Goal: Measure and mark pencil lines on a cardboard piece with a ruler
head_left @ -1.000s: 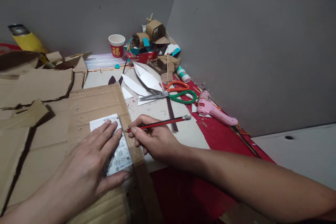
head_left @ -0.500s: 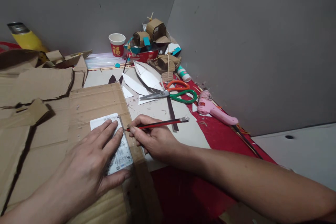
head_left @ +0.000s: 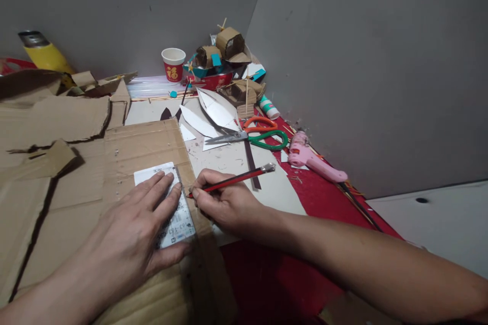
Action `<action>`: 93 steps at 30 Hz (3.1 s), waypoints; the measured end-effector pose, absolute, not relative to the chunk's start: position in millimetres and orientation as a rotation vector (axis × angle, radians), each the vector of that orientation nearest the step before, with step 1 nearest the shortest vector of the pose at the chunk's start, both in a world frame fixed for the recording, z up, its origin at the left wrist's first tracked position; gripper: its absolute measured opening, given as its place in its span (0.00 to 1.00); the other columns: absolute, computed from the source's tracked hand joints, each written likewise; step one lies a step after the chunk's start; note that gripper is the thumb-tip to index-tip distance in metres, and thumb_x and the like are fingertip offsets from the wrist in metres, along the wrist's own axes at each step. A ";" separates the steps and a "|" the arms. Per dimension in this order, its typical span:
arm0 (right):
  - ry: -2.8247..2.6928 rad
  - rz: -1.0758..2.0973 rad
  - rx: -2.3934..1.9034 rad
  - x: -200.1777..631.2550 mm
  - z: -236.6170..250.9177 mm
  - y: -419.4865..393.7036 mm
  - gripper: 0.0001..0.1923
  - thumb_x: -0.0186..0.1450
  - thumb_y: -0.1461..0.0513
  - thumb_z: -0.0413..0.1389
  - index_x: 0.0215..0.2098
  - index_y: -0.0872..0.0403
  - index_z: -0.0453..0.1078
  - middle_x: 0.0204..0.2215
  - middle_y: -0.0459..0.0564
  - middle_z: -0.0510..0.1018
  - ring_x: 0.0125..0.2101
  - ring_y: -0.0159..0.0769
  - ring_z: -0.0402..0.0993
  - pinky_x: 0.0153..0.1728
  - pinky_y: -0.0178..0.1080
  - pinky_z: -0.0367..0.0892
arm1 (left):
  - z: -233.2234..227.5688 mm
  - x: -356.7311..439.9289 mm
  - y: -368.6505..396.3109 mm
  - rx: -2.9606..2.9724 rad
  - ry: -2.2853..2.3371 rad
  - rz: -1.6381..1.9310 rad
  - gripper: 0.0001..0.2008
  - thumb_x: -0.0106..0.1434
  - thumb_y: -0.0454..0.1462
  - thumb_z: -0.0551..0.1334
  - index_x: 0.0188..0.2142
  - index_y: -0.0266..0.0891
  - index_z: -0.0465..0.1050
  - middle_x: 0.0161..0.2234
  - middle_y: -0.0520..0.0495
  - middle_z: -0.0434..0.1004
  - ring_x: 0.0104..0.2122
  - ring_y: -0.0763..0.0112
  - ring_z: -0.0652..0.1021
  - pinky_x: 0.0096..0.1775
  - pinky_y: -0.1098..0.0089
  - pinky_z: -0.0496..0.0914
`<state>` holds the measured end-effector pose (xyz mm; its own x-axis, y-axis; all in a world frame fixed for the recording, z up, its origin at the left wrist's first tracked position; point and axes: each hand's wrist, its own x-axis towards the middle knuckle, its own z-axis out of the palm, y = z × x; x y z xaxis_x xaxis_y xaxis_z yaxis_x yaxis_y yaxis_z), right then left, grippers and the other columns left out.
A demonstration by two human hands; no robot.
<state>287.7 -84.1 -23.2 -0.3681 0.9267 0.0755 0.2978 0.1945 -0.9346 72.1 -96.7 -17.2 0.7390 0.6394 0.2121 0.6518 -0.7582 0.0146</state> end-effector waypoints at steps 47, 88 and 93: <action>-2.017 1.227 -1.104 293.2 -4.8 -95.5 0.09 0.62 0.67 0.51 0.24 0.53 0.59 0.19 0.38 0.63 0.20 0.25 0.56 0.22 0.30 0.54 | -20.8 73.1 -96.8 -2.907 -1.145 -0.277 0.37 0.60 0.53 0.60 0.61 0.31 0.63 0.61 0.29 0.64 0.60 0.42 0.67 0.54 0.47 0.70; -1.549 1.234 -1.057 298.3 -24.9 -91.5 0.21 0.72 0.50 0.46 0.45 0.58 0.70 0.26 0.50 0.77 0.22 0.30 0.72 0.25 0.35 0.69 | 15.1 74.8 -137.0 -2.573 -1.361 0.162 0.19 0.61 0.46 0.58 0.35 0.32 0.79 0.32 0.33 0.80 0.35 0.46 0.79 0.45 0.42 0.71; -1.683 1.128 -1.025 303.4 -28.1 -91.9 0.18 0.71 0.52 0.48 0.45 0.57 0.70 0.26 0.50 0.78 0.23 0.30 0.73 0.27 0.35 0.71 | 24.3 69.0 -135.5 -2.699 -1.376 0.113 0.25 0.58 0.43 0.61 0.51 0.29 0.73 0.49 0.28 0.76 0.48 0.42 0.76 0.47 0.47 0.72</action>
<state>303.4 -91.9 -28.1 -0.3087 0.9303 0.1981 0.1699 0.2589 -0.9508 69.0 -135.5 24.3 0.5865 0.8098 -0.0163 0.8016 -0.5832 -0.1320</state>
